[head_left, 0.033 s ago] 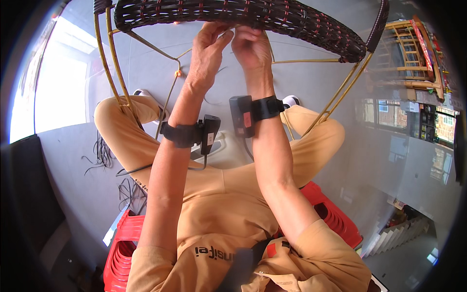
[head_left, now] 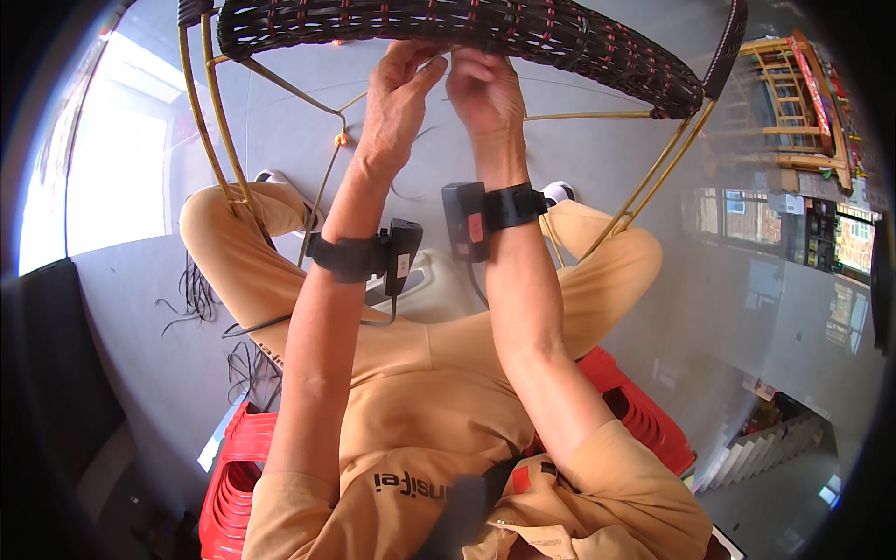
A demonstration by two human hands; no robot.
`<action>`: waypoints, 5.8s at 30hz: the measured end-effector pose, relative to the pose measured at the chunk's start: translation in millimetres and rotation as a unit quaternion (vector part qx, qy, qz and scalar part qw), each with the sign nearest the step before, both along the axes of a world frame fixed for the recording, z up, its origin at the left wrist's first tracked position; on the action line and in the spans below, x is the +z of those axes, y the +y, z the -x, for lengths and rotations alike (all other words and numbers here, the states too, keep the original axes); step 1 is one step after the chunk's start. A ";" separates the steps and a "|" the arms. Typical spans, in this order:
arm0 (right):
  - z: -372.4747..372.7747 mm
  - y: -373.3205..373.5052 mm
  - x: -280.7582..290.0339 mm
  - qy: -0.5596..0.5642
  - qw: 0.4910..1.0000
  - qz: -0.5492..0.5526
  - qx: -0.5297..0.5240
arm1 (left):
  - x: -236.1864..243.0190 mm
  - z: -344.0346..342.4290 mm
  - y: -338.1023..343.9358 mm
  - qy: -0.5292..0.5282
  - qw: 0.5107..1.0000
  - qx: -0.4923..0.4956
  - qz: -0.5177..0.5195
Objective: The person weaves a plastic cord through the wicker backrest of a chair, then uses a screwdriver to tuck in the loose ends.
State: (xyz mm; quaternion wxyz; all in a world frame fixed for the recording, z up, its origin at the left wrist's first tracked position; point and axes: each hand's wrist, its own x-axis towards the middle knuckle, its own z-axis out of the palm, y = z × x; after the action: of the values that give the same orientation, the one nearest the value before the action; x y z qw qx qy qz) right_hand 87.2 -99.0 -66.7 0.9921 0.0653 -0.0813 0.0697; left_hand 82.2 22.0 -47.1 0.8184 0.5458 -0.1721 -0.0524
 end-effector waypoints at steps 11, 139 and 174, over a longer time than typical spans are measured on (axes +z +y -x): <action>-0.1 9.1 4.7 0.051 0.985 0.116 -0.120 | -4.9 -2.1 -1.0 -0.011 1.000 -0.014 0.003; 68.6 13.7 60.8 0.234 0.853 0.457 -0.089 | 15.2 31.5 12.6 0.070 0.992 -0.023 0.101; 69.4 -3.4 65.0 -0.001 0.654 0.707 -0.270 | 39.3 38.7 3.9 -0.017 0.995 0.098 -0.018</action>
State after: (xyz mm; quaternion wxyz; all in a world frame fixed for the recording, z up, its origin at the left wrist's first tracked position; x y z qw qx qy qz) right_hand 17.8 -102.4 -1.7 0.7134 -0.6808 -0.0227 -0.1648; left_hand 43.5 25.9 -7.8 0.8068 0.5751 -0.1308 0.0341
